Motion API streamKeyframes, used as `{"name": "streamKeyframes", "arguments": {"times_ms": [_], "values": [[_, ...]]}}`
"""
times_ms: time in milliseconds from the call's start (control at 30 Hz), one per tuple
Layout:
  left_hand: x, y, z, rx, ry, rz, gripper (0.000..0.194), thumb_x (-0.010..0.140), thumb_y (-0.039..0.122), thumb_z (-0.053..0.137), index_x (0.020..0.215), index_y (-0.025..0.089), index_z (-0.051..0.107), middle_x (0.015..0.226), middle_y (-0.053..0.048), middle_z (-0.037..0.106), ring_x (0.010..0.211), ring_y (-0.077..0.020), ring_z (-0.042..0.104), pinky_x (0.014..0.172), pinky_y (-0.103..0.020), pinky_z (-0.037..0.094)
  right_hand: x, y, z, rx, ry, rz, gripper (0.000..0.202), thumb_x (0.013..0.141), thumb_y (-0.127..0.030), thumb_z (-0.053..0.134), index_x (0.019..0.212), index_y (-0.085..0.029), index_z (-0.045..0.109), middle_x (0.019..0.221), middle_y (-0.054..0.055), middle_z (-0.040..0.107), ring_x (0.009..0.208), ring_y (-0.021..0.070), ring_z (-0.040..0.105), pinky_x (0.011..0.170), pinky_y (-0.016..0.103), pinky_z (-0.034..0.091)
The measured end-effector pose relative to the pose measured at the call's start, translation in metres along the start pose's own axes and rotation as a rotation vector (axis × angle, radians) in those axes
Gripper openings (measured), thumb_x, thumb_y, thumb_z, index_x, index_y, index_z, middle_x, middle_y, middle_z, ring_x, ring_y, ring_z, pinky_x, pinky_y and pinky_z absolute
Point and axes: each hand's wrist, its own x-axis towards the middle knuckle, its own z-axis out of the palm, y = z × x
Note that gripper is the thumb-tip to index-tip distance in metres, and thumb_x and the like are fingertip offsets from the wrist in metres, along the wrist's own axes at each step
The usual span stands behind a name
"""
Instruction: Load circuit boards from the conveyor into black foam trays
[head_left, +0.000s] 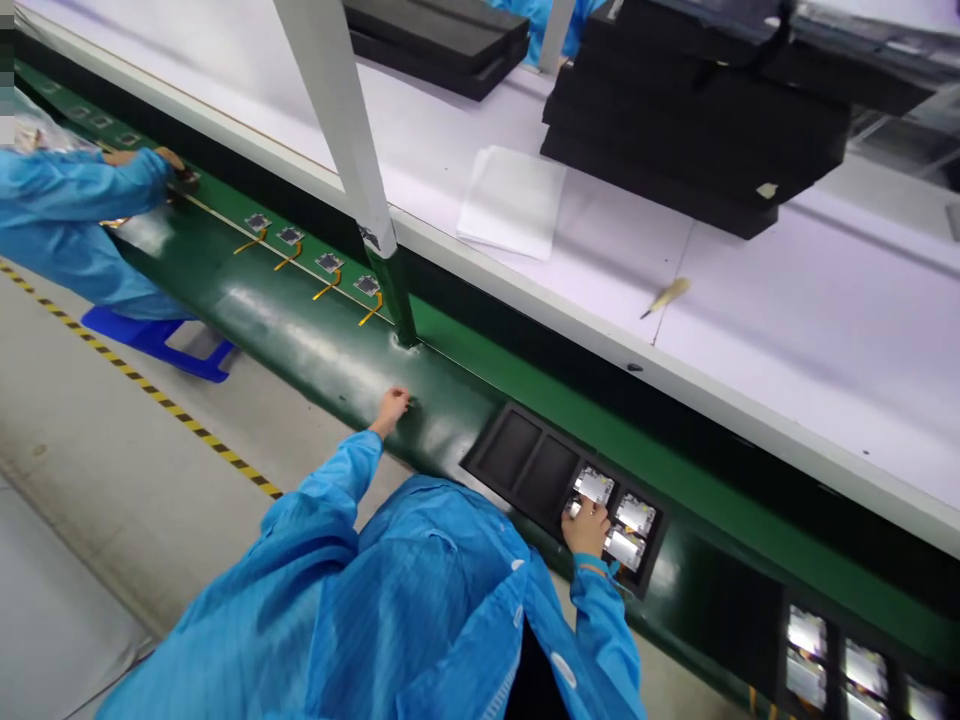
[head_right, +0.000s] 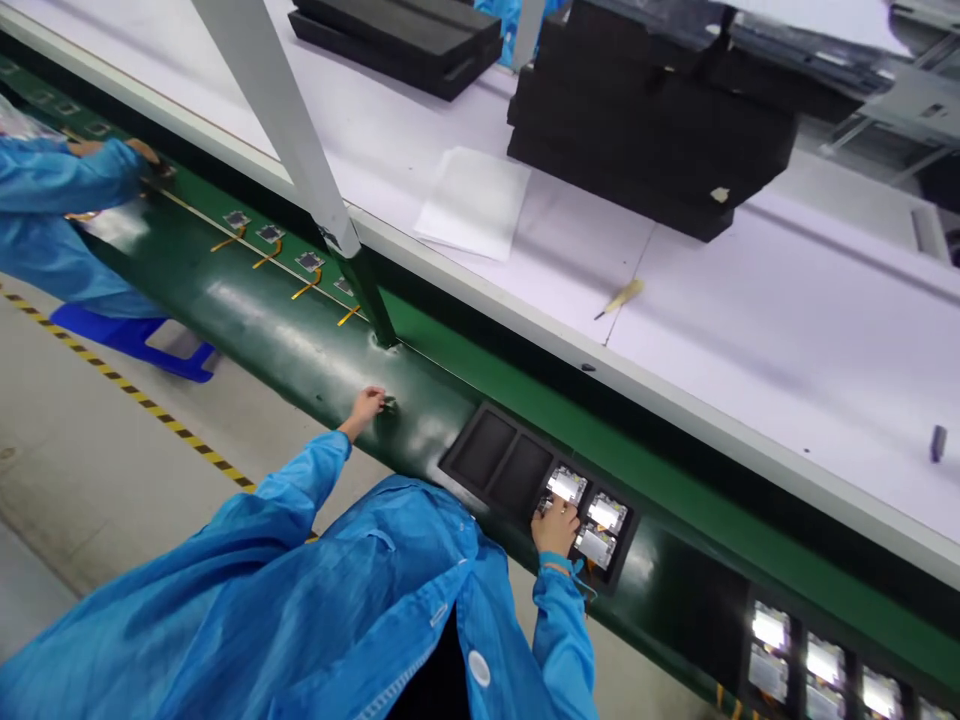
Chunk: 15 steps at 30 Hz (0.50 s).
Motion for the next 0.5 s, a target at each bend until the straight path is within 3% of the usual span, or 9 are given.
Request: {"name": "streamKeyframes", "arguments": {"times_ms": [100, 200, 367, 500], "values": [[0.040, 0.004, -0.037, 0.121, 0.157, 0.020, 0.012, 0.081, 0.013, 0.070, 0.092, 0.016, 0.066, 0.097, -0.010, 0.068, 0.114, -0.0281, 0.064, 0.101, -0.037, 0.050, -0.007, -0.009, 0.003, 0.024, 0.036, -0.002, 0.051, 0.092, -0.029, 0.054, 0.141, -0.015, 0.059, 0.144, 0.028, 0.055, 0.134, 0.0473, 0.057, 0.110, 0.058, 0.048], [0.078, 0.014, -0.054, 0.219, 0.231, 0.051, 0.017, 0.079, 0.012, 0.071, 0.096, 0.016, 0.070, 0.119, -0.015, 0.066, 0.135, -0.0331, 0.053, 0.116, -0.041, 0.040, -0.013, -0.017, 0.009, 0.054, 0.052, 0.005, 0.052, 0.093, -0.033, 0.054, 0.141, -0.013, 0.058, 0.149, 0.030, 0.051, 0.138, 0.0486, 0.054, 0.114, 0.059, 0.044], [0.137, 0.052, -0.056, 0.313, 0.224, 0.054, 0.023, 0.084, 0.011, 0.066, 0.107, 0.013, 0.070, 0.131, -0.017, 0.060, 0.137, -0.0305, 0.050, 0.119, -0.039, 0.037, -0.018, -0.029, 0.018, 0.115, 0.084, 0.030, 0.052, 0.087, -0.032, 0.058, 0.134, -0.009, 0.061, 0.144, 0.031, 0.053, 0.140, 0.0502, 0.049, 0.114, 0.061, 0.040], [0.172, 0.096, -0.064, 0.405, 0.248, 0.072, 0.024, 0.091, 0.011, 0.062, 0.115, 0.010, 0.064, 0.130, -0.018, 0.057, 0.135, -0.0299, 0.049, 0.117, -0.039, 0.036, -0.020, -0.034, 0.022, 0.127, 0.044, 0.040, 0.044, 0.089, -0.034, 0.059, 0.129, -0.016, 0.065, 0.144, 0.025, 0.054, 0.136, 0.0467, 0.052, 0.110, 0.058, 0.043]]}}
